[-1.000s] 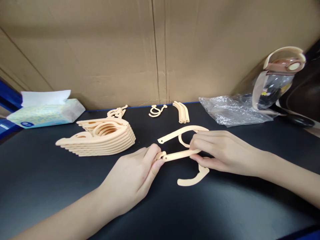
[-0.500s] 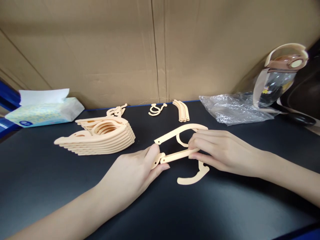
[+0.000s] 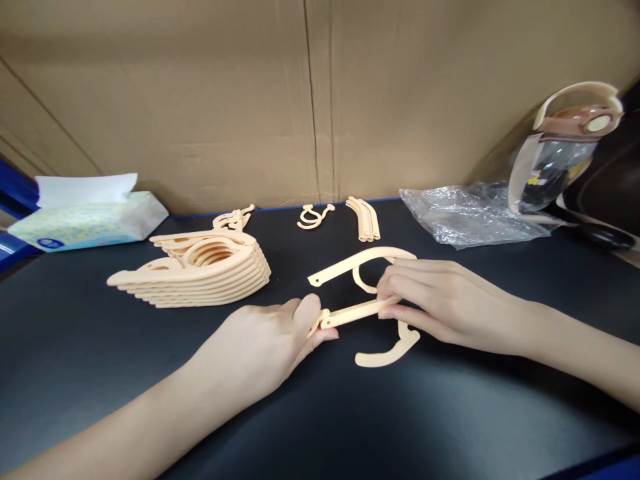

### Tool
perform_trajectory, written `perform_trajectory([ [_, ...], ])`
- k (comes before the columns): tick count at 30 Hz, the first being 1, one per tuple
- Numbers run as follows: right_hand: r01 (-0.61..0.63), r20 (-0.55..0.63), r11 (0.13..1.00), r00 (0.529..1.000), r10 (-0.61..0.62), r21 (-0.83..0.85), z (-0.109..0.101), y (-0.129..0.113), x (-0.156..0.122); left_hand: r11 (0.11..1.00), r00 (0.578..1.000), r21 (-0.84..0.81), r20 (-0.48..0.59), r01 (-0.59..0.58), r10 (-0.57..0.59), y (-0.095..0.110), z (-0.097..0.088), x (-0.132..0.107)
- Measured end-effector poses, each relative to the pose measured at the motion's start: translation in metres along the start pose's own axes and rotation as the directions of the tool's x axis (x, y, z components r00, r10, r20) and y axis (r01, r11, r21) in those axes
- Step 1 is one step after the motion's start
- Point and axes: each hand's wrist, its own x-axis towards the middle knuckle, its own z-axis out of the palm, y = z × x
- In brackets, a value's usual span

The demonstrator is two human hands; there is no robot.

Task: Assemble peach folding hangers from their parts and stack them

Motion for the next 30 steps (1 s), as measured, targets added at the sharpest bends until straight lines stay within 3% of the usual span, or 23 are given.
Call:
perform_trajectory([
  [12, -0.045, 0.035, 0.992, 0.999, 0.041, 0.119, -0.0002, -0.0006, -0.0007, 0.968, 0.995, 0.23, 0.02, -0.097, 0.095, 0.0013, -0.0055, 0.0002],
  [30, -0.171, 0.143, 0.933, 0.981, 0.131, 0.318, -0.002, 0.0014, -0.0031, 0.913, 0.982, 0.372, -0.023, -0.167, 0.189, 0.0053, -0.0096, 0.0016],
])
